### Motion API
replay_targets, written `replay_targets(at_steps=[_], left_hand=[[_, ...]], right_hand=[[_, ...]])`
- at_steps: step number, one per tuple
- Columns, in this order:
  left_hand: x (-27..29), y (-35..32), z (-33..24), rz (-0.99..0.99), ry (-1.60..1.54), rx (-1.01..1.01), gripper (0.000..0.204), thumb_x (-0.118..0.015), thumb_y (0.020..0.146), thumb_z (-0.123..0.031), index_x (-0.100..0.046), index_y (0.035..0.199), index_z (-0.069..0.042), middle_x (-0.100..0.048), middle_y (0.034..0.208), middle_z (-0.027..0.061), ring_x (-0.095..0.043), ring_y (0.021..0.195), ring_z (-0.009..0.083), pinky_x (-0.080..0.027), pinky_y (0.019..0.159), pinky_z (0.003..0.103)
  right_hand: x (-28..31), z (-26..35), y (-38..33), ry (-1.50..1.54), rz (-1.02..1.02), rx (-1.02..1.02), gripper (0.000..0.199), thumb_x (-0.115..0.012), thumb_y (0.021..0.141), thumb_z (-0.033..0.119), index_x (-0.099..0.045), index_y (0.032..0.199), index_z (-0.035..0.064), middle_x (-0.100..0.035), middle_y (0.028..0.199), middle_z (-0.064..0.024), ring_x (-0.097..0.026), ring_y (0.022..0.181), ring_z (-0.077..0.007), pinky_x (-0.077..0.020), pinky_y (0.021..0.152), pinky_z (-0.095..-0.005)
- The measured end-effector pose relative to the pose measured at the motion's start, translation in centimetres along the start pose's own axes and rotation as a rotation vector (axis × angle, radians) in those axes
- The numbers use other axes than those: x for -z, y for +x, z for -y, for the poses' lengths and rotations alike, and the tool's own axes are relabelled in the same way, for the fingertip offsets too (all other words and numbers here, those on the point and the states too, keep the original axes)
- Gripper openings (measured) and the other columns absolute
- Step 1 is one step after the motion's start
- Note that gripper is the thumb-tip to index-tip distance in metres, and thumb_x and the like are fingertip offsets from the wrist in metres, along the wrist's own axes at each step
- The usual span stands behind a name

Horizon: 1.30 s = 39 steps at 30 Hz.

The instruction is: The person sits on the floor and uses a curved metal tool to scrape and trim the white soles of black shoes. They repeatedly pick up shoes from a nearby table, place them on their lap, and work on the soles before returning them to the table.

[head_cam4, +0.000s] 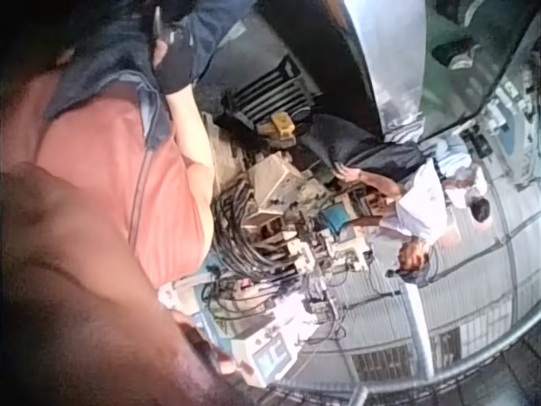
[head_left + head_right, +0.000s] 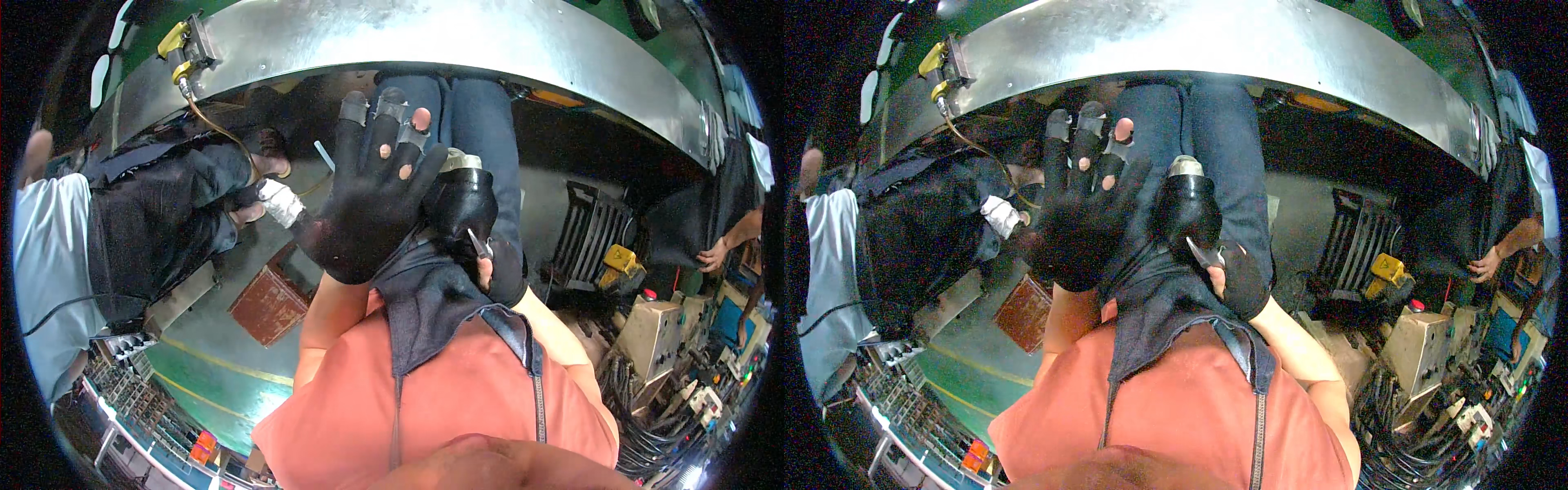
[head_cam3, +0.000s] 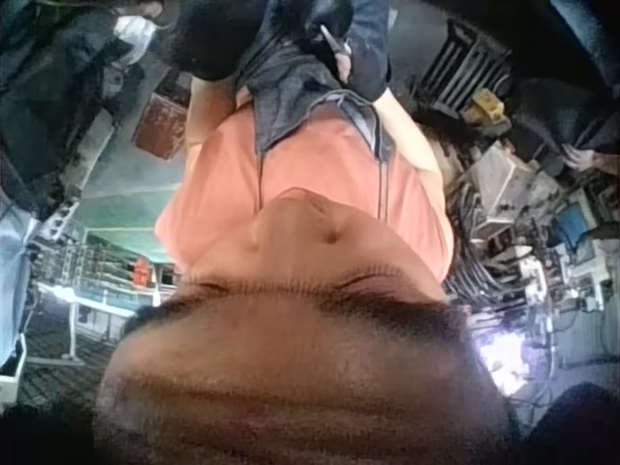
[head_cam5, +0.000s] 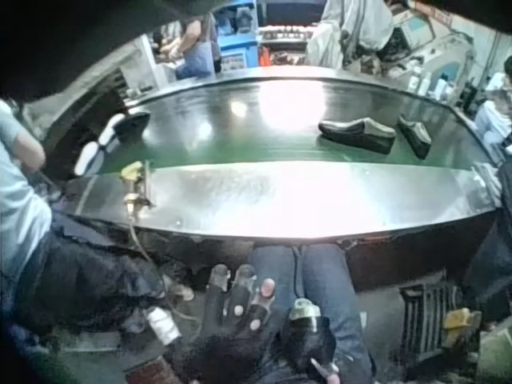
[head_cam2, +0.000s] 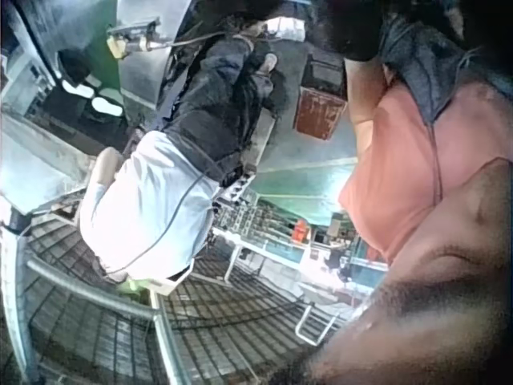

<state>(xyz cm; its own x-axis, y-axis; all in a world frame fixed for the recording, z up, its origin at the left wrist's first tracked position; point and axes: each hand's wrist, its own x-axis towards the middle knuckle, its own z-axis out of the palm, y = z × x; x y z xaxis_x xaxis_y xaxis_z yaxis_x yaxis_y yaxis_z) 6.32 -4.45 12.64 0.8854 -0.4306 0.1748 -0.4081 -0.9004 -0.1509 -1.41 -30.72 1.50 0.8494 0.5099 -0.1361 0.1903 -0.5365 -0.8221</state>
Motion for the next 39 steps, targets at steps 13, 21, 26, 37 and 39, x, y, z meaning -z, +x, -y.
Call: replay_targets(at_steps=[13, 21, 26, 37, 39], left_hand=[[-9.1, -0.2, -4.7, -0.286, -1.914, 0.397, 0.042, -0.051, 0.086, -0.014, -0.045, 0.126, -0.003, -0.048, 0.129, 0.0147, -0.046, 0.121, 0.027, -0.034, 0.103, 0.04], [-7.9, -1.4, -8.8, -0.033, -1.731, 0.3, 0.022, -0.052, 0.081, -0.017, -0.059, 0.099, -0.008, -0.059, 0.104, 0.0097, -0.054, 0.103, 0.0266, -0.038, 0.095, 0.038], [-7.4, -1.4, -8.5, -0.025, -1.71, 0.296, 0.021, -0.05, 0.083, -0.018, -0.057, 0.1, -0.008, -0.059, 0.102, 0.0086, -0.054, 0.102, 0.0251, -0.038, 0.094, 0.037], [-6.8, -0.7, -7.7, 0.093, -1.836, 0.486, 0.026, -0.045, 0.09, -0.027, -0.059, 0.087, -0.006, -0.059, 0.091, 0.0073, -0.056, 0.089, 0.0202, -0.042, 0.086, 0.032], [-6.5, -0.1, -7.6, 0.168, -1.833, 0.493, 0.029, -0.043, 0.091, -0.029, -0.059, 0.084, -0.005, -0.059, 0.089, 0.0068, -0.055, 0.089, 0.0201, -0.042, 0.086, 0.032]], right_hand=[[0.3, -0.7, -0.1, -0.055, 0.09, 0.082, 0.038, -0.054, 0.084, 0.032, -0.057, 0.103, -0.0004, -0.056, 0.102, -0.0215, -0.055, 0.095, -0.04, -0.0434, 0.084, -0.0468], [-0.3, -4.1, -3.7, -0.119, -0.018, 0.323, 0.049, -0.055, 0.082, 0.047, -0.055, 0.093, -0.0007, -0.056, 0.105, -0.0198, -0.055, 0.098, -0.0367, -0.0445, 0.085, -0.0449], [-0.4, -4.3, -3.4, -0.092, -0.027, 0.342, 0.047, -0.061, 0.078, 0.044, -0.056, 0.085, -0.0015, -0.057, 0.1, -0.019, -0.056, 0.094, -0.0363, -0.0457, 0.083, -0.0438], [0.3, -1.8, -2.1, -0.095, 0.046, 0.324, 0.039, -0.069, 0.072, 0.032, -0.057, 0.088, -0.0016, -0.056, 0.101, -0.0177, -0.055, 0.092, -0.0347, -0.0446, 0.083, -0.0415], [0.3, -1.6, -2.5, -0.09, 0.086, 0.266, 0.04, -0.068, 0.073, 0.032, -0.057, 0.092, -0.0013, -0.056, 0.1, -0.0173, -0.054, 0.092, -0.0343, -0.0443, 0.083, -0.0413]])
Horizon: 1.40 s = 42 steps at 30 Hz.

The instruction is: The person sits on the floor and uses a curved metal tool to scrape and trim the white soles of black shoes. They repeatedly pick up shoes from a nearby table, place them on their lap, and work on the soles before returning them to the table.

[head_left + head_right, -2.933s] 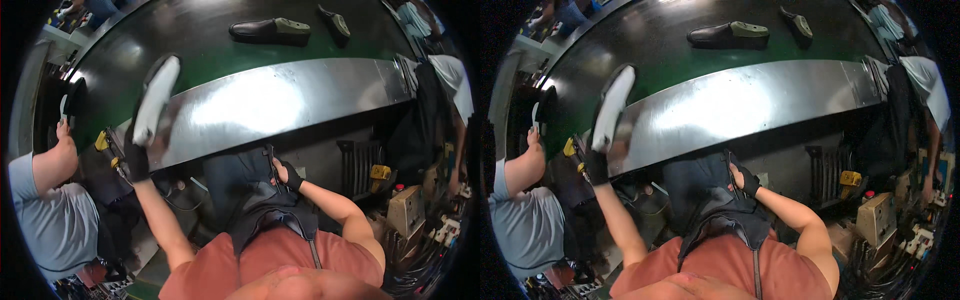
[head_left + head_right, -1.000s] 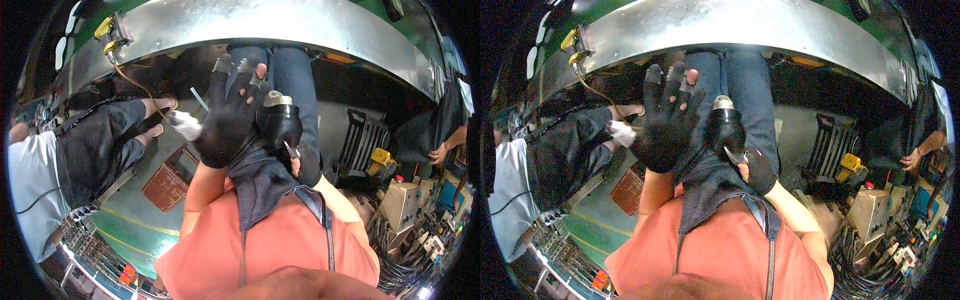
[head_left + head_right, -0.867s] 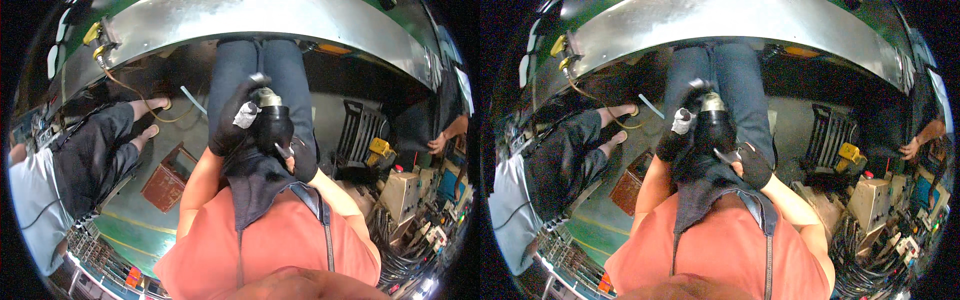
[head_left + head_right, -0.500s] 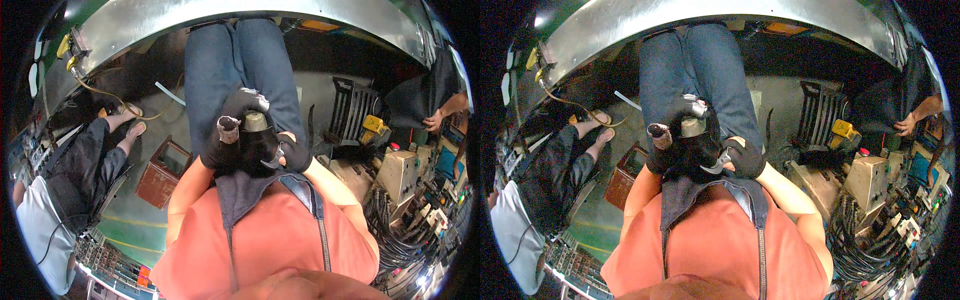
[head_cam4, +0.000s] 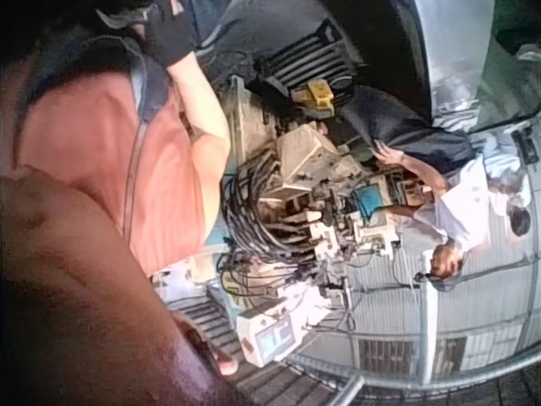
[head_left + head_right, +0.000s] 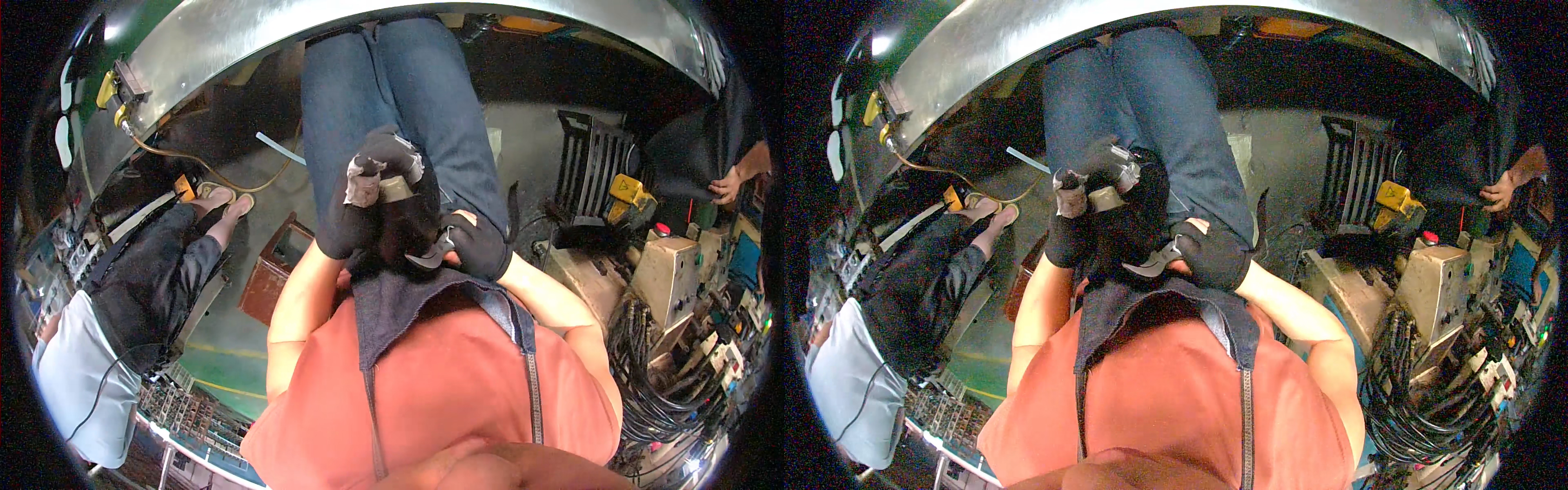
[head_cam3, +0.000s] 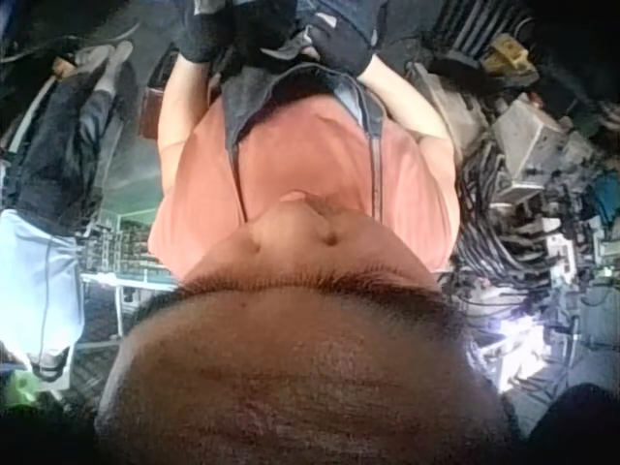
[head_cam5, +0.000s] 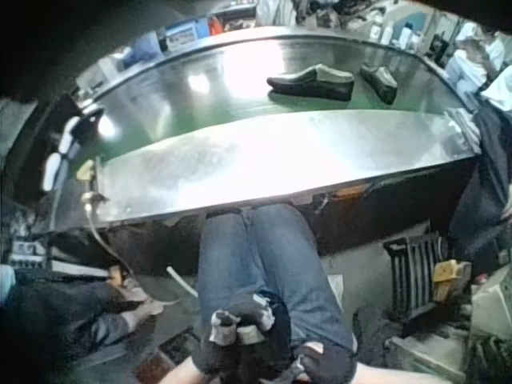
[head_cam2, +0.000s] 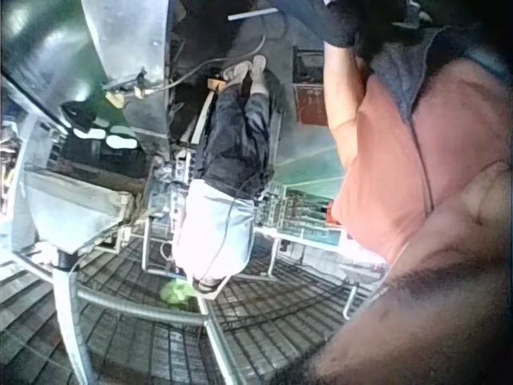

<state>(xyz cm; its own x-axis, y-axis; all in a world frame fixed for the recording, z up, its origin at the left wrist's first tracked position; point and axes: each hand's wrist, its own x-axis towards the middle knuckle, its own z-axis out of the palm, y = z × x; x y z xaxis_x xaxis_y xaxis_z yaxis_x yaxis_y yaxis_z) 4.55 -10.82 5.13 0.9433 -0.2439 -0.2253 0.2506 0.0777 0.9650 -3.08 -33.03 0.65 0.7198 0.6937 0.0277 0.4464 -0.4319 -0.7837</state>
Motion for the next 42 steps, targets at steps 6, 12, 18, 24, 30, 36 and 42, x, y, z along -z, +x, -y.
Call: replay_targets(at_steps=[6, 12, 18, 24, 30, 36, 42], left_hand=[[1.6, 3.7, 4.2, 0.061, 0.051, -0.392, 0.039, -0.035, 0.092, -0.032, -0.061, 0.096, -0.003, -0.06, 0.099, 0.0096, -0.055, 0.101, 0.0231, -0.041, 0.092, 0.033], [2.4, 3.2, 5.6, 0.018, -0.211, -0.201, 0.055, -0.032, 0.094, -0.047, -0.055, 0.114, -0.001, -0.058, 0.113, 0.013, -0.054, 0.108, 0.0235, -0.039, 0.097, 0.037], [0.8, 3.2, 0.6, -0.346, 0.046, -0.103, 0.056, -0.026, 0.098, -0.047, -0.048, 0.122, -0.001, -0.054, 0.116, 0.0139, -0.053, 0.105, 0.0229, -0.042, 0.092, 0.036], [0.4, 3.9, 6.3, -0.381, 0.724, -0.072, 0.043, -0.057, 0.087, -0.028, -0.049, 0.119, 0.0, -0.058, 0.107, 0.027, -0.057, 0.101, 0.0424, -0.047, 0.083, 0.044], [-0.4, 0.9, 7.6, -0.407, 0.639, -0.074, 0.044, -0.051, 0.09, -0.02, -0.045, 0.128, 0.002, -0.05, 0.127, 0.0248, -0.048, 0.119, 0.0362, -0.04, 0.097, 0.038], [2.2, 0.8, 4.6, 0.029, 0.79, -0.22, 0.047, -0.047, 0.092, -0.024, -0.043, 0.13, 0.004, -0.044, 0.131, 0.0271, -0.043, 0.123, 0.0377, -0.035, 0.102, 0.038], [-2.4, 7.8, 7.9, -0.436, 0.715, -0.244, 0.051, -0.047, 0.09, -0.027, -0.038, 0.13, 0.002, -0.044, 0.128, 0.0293, -0.046, 0.117, 0.0406, -0.038, 0.097, 0.043]], right_hand=[[-0.3, -1.4, 0.2, 0.034, -0.074, 0.075, 0.04, -0.067, 0.075, 0.032, -0.056, 0.096, 0.0003, -0.056, 0.1, -0.0167, -0.055, 0.092, -0.034, -0.0449, 0.082, -0.0415], [0.6, -2.3, 1.1, -0.04, -0.088, 0.176, 0.035, -0.065, 0.077, 0.029, -0.057, 0.096, 0.0008, -0.057, 0.096, -0.0177, -0.056, 0.089, -0.0361, -0.0461, 0.079, -0.0425], [8.0, 4.9, 7.3, 0.679, -0.027, -0.614, 0.044, -0.03, 0.099, 0.043, -0.054, 0.092, 0.0068, -0.051, 0.076, -0.003, -0.05, 0.066, -0.0113, -0.0439, 0.066, -0.0268], [8.6, -4.0, 12.5, 0.836, 0.092, -0.856, 0.054, -0.035, 0.095, 0.051, -0.06, 0.088, 0.0041, -0.06, 0.064, -0.0065, -0.057, 0.051, -0.0152, -0.0467, 0.051, -0.0246], [11.1, -7.0, 11.5, 0.365, 0.197, -0.487, 0.056, -0.043, 0.094, 0.05, -0.061, 0.099, -0.0026, -0.06, 0.077, -0.0029, -0.054, 0.074, -0.0125, -0.0453, 0.069, -0.0264], [11.9, -3.8, 12.7, -0.549, 0.312, -0.134, 0.052, -0.045, 0.092, 0.044, -0.063, 0.077, -0.0022, -0.058, 0.064, -0.0214, -0.061, 0.055, -0.0303, -0.0482, 0.055, -0.0403], [13.6, -9.0, 9.7, 0.508, 0.632, -0.759, 0.055, -0.041, 0.095, 0.047, -0.061, 0.1, -0.004, -0.065, 0.08, -0.0091, -0.065, 0.064, -0.0165, -0.0533, 0.064, -0.0313]])
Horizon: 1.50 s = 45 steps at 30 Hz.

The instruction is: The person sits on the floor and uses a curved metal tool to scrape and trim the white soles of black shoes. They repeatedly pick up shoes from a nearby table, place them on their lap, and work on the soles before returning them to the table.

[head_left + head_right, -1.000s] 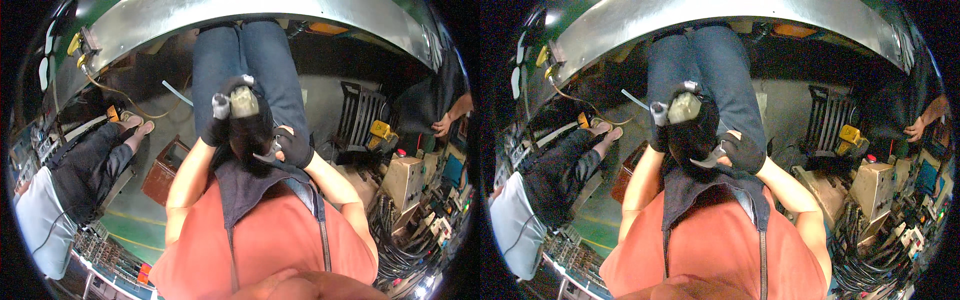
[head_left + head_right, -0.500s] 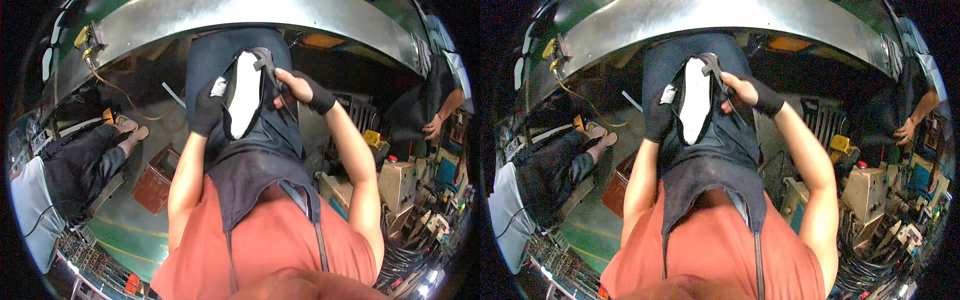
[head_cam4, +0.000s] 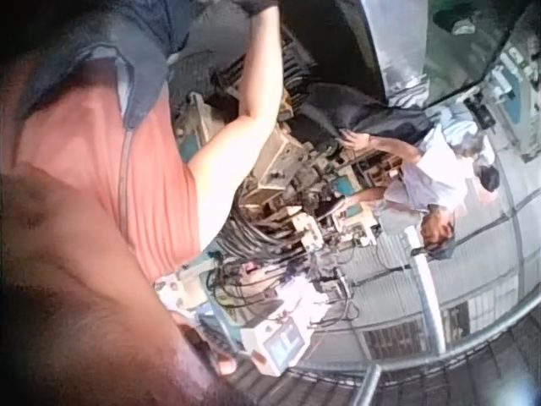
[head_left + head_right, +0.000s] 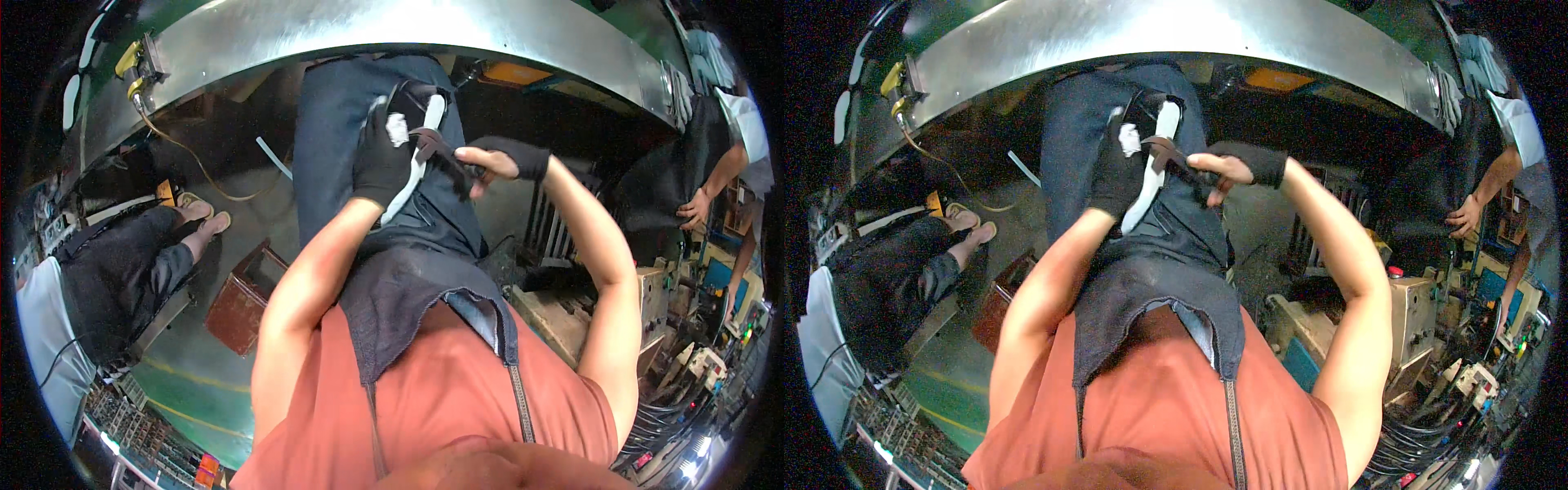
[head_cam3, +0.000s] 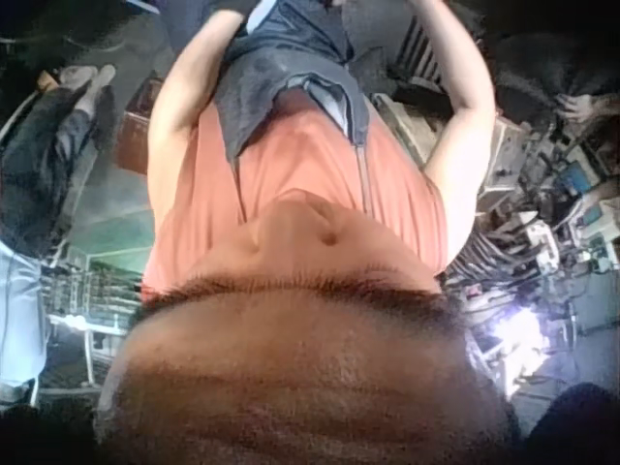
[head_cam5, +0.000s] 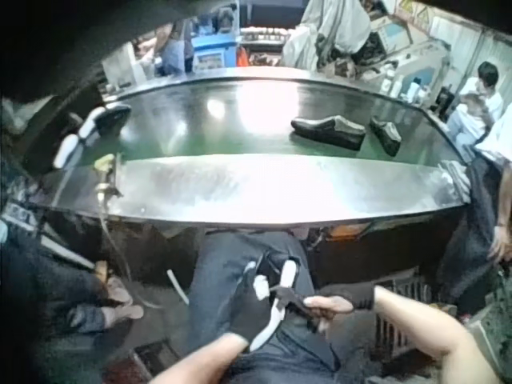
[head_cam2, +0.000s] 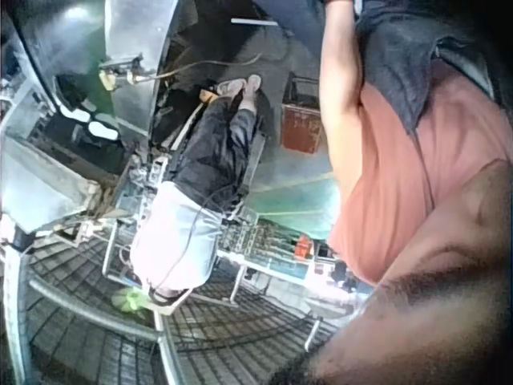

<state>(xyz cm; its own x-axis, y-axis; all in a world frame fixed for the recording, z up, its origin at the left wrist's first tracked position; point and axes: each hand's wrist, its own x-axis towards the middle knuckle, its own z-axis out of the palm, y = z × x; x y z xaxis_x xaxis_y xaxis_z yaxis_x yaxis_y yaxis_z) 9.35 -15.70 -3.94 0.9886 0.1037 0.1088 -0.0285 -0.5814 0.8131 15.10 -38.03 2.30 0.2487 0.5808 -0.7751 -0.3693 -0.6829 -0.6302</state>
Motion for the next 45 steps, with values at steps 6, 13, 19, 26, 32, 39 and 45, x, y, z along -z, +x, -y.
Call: replay_targets(at_steps=[6, 13, 19, 26, 32, 39, 45], left_hand=[[1.3, 0.9, 1.7, 0.006, 0.242, 0.075, 0.064, -0.043, 0.092, -0.031, -0.022, 0.135, 0.012, -0.03, 0.136, 0.0337, -0.031, 0.129, 0.0437, -0.029, 0.106, 0.043], [3.5, -6.6, 0.7, 0.047, -0.184, 0.134, 0.072, -0.067, 0.079, -0.03, -0.033, 0.131, 0.004, -0.042, 0.13, 0.0265, -0.038, 0.124, 0.0353, -0.031, 0.102, 0.039], [3.9, -12.5, -1.7, 0.007, 0.075, 0.348, 0.059, -0.07, 0.077, -0.026, -0.042, 0.118, 0.004, -0.059, 0.104, 0.0198, -0.059, 0.097, 0.0304, -0.045, 0.08, 0.039], [4.3, -10.8, 0.2, 0.132, -0.522, 0.415, 0.059, -0.069, 0.078, -0.036, -0.047, 0.115, 0.005, -0.062, 0.099, 0.022, -0.062, 0.089, 0.0286, -0.048, 0.077, 0.036], [0.2, -9.0, 2.4, -0.056, -0.308, 0.496, 0.064, -0.071, 0.074, -0.046, -0.054, 0.108, 0.005, -0.063, 0.094, 0.0265, -0.063, 0.092, 0.0351, -0.047, 0.078, 0.039], [0.3, -8.4, 3.0, -0.049, -0.343, 0.312, 0.044, -0.07, 0.078, -0.03, -0.058, 0.107, 0.0, -0.063, 0.102, 0.016, -0.06, 0.093, 0.0268, -0.046, 0.084, 0.037], [4.9, -10.5, 0.7, 0.319, -0.908, 0.578, 0.061, -0.058, 0.089, -0.032, -0.035, 0.133, 0.003, -0.051, 0.125, 0.0155, -0.049, 0.116, 0.0251, -0.038, 0.098, 0.034]], right_hand=[[-0.4, 10.1, -5.9, -0.917, -0.39, 0.301, 0.055, -0.044, 0.092, 0.047, -0.062, 0.076, -0.0019, -0.058, 0.067, -0.0228, -0.059, 0.06, -0.0375, -0.0452, 0.058, -0.0433], [-8.3, -0.9, 1.4, -0.36, -0.524, 0.508, 0.042, -0.04, 0.097, 0.038, -0.057, 0.103, -0.0006, -0.064, 0.079, -0.0144, -0.058, 0.068, -0.024, -0.0462, 0.067, -0.0359], [-8.6, -0.8, -1.1, -0.159, -0.147, 0.284, 0.042, -0.042, 0.097, 0.038, -0.058, 0.098, -0.0006, -0.058, 0.073, -0.0068, -0.055, 0.067, -0.0165, -0.0459, 0.066, -0.0323], [-9.7, -2.6, 1.0, -0.55, -0.381, 0.248, 0.041, -0.047, 0.093, 0.037, -0.059, 0.094, -0.0019, -0.061, 0.086, -0.0249, -0.059, 0.077, -0.0386, -0.0449, 0.069, -0.0416], [-5.3, -1.7, -1.1, -0.54, -0.15, 0.105, 0.049, -0.044, 0.094, 0.043, -0.061, 0.094, -0.0031, -0.064, 0.081, -0.0197, -0.062, 0.073, -0.0268, -0.0473, 0.07, -0.0379], [-9.1, 2.7, -2.5, -0.349, -0.553, 0.663, 0.038, -0.047, 0.094, 0.033, -0.06, 0.082, -0.001, -0.059, 0.069, -0.0066, -0.055, 0.066, -0.0152, -0.0443, 0.059, -0.0315], [-10.5, -3.0, -1.6, -0.119, -0.5, 0.16, 0.041, -0.044, 0.097, 0.035, -0.054, 0.08, -0.0002, -0.053, 0.069, -0.0021, -0.052, 0.066, -0.01, -0.0442, 0.06, -0.028]])
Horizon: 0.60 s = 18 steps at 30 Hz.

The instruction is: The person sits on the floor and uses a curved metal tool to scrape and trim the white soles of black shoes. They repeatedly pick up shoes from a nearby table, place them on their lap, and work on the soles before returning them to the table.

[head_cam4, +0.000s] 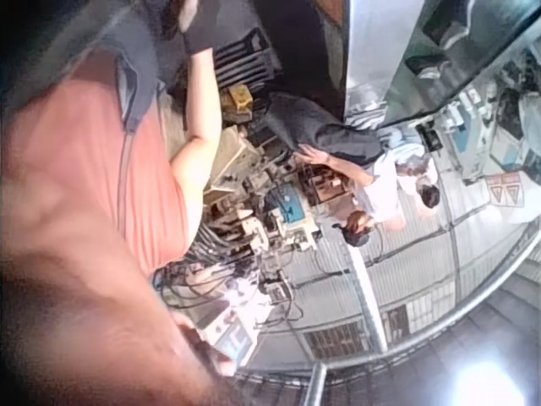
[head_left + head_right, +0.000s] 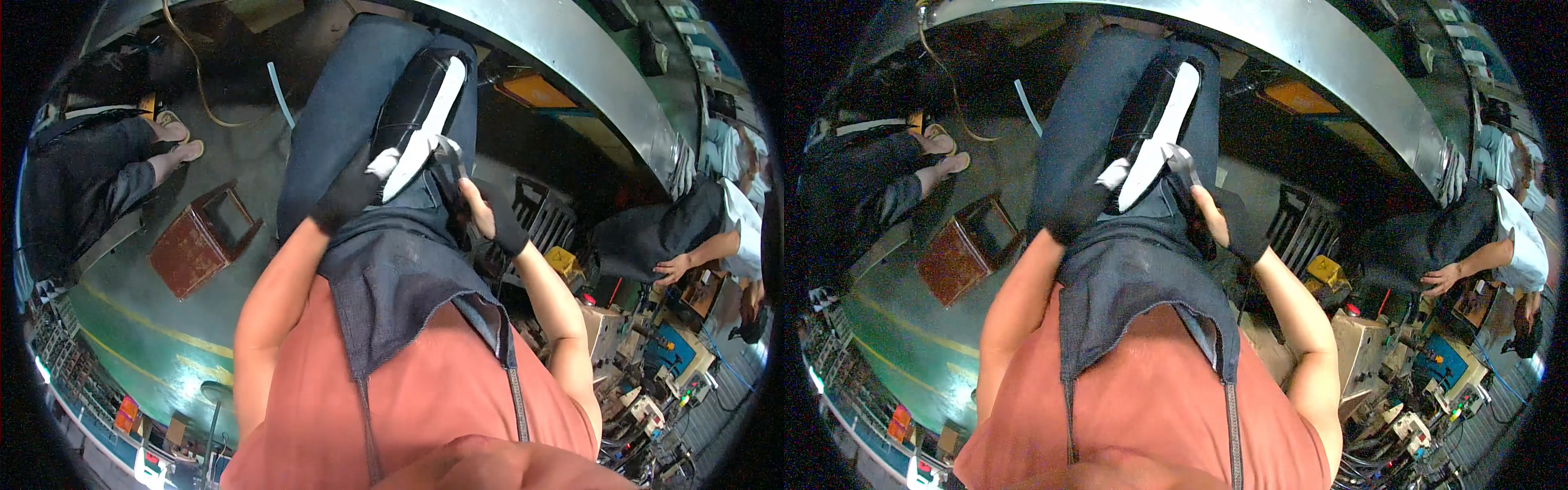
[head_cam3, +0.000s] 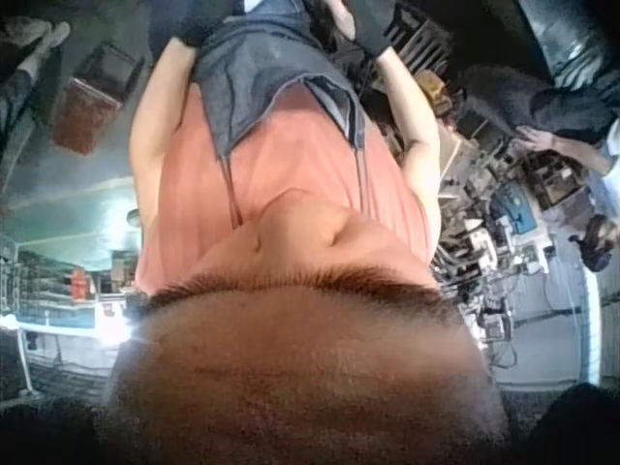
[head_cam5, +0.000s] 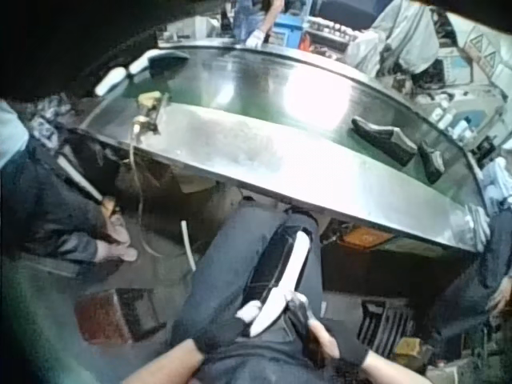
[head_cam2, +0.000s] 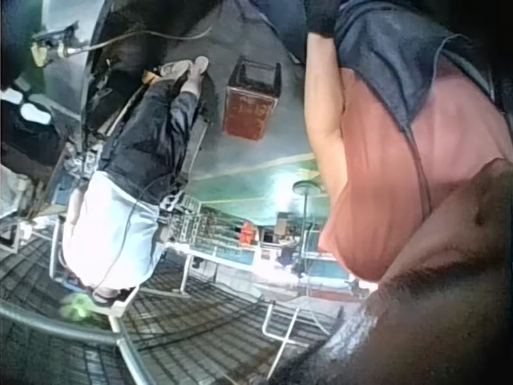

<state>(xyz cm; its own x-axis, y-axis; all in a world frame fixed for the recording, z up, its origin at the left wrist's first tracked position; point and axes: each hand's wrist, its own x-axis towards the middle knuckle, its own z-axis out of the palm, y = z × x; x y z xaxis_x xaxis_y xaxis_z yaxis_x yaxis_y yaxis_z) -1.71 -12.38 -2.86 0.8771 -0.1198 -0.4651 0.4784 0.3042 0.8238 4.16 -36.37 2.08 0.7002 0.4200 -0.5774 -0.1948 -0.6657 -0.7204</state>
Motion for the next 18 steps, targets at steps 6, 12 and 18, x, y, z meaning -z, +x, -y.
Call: replay_targets(at_steps=[6, 12, 18], left_hand=[[-0.3, 1.9, 6.5, -0.347, 0.58, -0.188, 0.04, -0.06, 0.087, -0.016, -0.048, 0.121, 0.001, -0.057, 0.115, 0.0156, -0.054, 0.108, 0.0236, -0.041, 0.096, 0.035], [-0.4, 0.4, 2.7, -0.262, 0.558, -0.325, 0.067, -0.074, 0.076, -0.031, -0.043, 0.125, 0.002, -0.052, 0.121, 0.0185, -0.05, 0.114, 0.0278, -0.038, 0.098, 0.038], [4.0, -4.5, -9.3, -0.033, 0.863, -0.273, 0.06, -0.072, 0.075, -0.024, -0.046, 0.122, 0.003, -0.057, 0.114, 0.0211, -0.056, 0.109, 0.0288, -0.044, 0.09, 0.038]], right_hand=[[-0.3, 4.8, -2.0, -0.149, 0.009, 0.323, 0.04, -0.045, 0.094, 0.037, -0.059, 0.091, -0.0009, -0.06, 0.077, -0.0208, -0.059, 0.07, -0.0313, -0.0457, 0.066, -0.0382], [-2.5, 1.7, -0.3, -0.318, -0.025, 0.337, 0.037, -0.046, 0.094, 0.033, -0.058, 0.096, -0.0017, -0.061, 0.087, -0.026, -0.061, 0.077, -0.0362, -0.0461, 0.068, -0.0417], [0.6, 1.0, -1.3, -0.382, 0.073, 0.237, 0.04, -0.05, 0.092, 0.039, -0.06, 0.095, 0.0006, -0.061, 0.085, -0.0237, -0.061, 0.077, -0.0336, -0.0462, 0.069, -0.039]])
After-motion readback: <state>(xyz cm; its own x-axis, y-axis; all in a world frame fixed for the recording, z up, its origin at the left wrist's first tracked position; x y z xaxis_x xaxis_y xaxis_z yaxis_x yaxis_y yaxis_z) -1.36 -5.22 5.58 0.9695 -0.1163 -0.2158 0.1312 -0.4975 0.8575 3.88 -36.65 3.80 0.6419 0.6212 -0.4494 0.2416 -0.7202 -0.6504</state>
